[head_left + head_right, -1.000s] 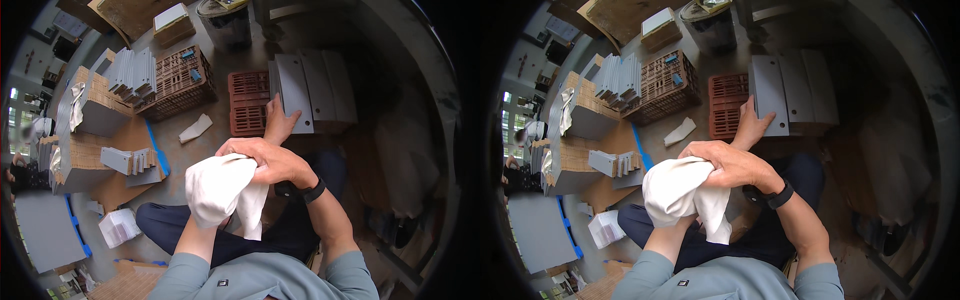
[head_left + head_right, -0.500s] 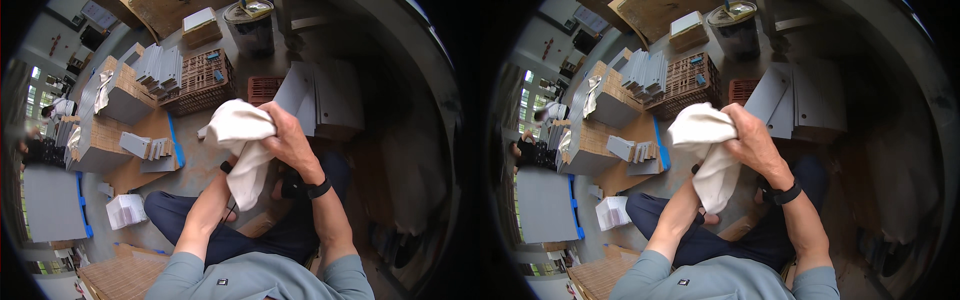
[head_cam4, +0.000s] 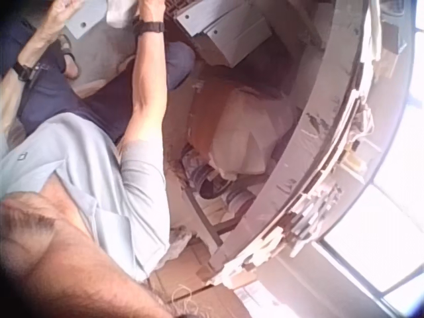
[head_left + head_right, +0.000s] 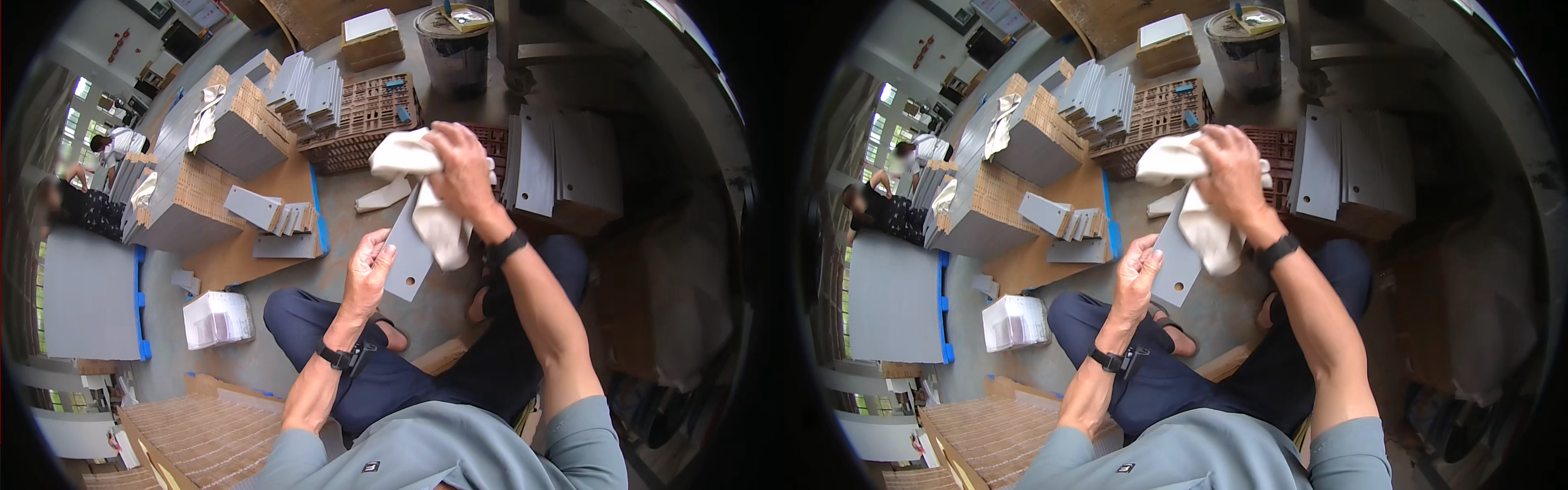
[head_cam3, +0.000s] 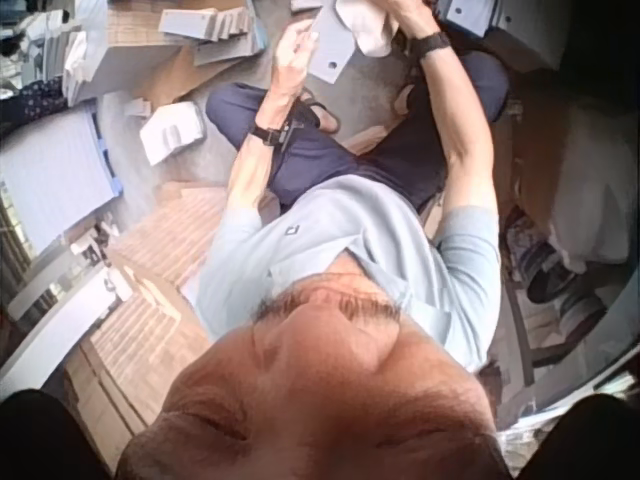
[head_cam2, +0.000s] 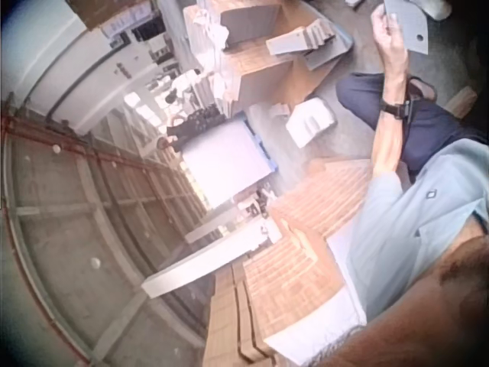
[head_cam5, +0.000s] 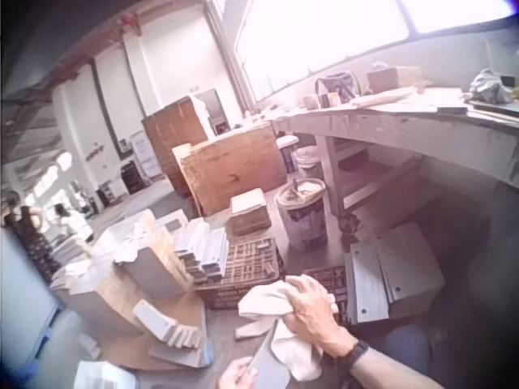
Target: Cleaning and sanding the edges of wooden furniture panels in a workshop environment.
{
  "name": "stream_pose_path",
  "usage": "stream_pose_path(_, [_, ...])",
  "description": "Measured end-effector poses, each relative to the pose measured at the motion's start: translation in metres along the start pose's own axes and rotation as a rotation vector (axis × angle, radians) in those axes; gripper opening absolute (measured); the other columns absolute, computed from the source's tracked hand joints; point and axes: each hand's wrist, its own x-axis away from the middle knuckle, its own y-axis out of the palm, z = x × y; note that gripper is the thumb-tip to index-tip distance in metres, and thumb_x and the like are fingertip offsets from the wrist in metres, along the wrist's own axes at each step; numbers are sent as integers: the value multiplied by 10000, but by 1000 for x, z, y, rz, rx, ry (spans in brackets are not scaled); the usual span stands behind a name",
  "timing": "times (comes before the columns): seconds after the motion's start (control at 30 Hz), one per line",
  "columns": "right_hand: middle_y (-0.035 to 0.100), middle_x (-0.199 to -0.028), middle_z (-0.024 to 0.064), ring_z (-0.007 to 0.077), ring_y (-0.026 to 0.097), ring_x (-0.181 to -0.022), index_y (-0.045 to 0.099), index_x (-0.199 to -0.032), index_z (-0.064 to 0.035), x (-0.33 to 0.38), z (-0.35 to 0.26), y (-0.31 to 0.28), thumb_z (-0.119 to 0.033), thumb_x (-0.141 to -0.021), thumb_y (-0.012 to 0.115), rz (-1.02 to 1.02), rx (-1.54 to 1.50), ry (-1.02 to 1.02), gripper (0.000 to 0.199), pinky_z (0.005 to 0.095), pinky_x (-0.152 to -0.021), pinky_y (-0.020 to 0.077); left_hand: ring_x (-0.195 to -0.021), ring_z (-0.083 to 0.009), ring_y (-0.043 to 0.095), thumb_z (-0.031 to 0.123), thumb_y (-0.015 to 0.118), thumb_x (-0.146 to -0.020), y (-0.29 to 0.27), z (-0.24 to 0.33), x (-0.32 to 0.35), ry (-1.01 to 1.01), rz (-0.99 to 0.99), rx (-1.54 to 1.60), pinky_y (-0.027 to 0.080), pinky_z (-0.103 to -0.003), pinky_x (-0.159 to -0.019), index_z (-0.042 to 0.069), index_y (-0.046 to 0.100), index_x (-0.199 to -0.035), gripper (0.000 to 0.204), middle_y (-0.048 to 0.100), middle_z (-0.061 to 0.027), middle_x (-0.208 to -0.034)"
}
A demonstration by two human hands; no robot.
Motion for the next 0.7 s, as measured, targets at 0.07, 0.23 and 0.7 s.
stream_pose_path(0.07, [688,-1158,192,411,691,-991,686,-1153,-78,-18,25,12,-232,-888,682,-165,-61,383,305,475,-858,563,-1149,-116,596,193,608,-1064,-12,5,24,-38,27,8,453,-293,-1032,-16,554,-1360,367,664,-85,-1248])
stream_pose_path(0.23, [743,-976,131,233,690,-841,698,-1188,10,-25,80,38,-376,-973,661,-145,-646,813,443,374,-785,535,-1170,-131,598,195,613,-1061,-48,17,48,119,212,61,456,-295,-1052,-7,520,-1372,382,652,-88,-1269])
stream_pose_path(0.7, [672,-933,-9,93,612,-771,684,-1216,-50,-44,0,48,-406,-950,757,-90,-1327,1025,450,283,-686,512,-1191,-131,593,233,617,-1061,-67,11,34,211,380,155,454,-309,-1068,25,535,-1379,389,647,-59,-1285])
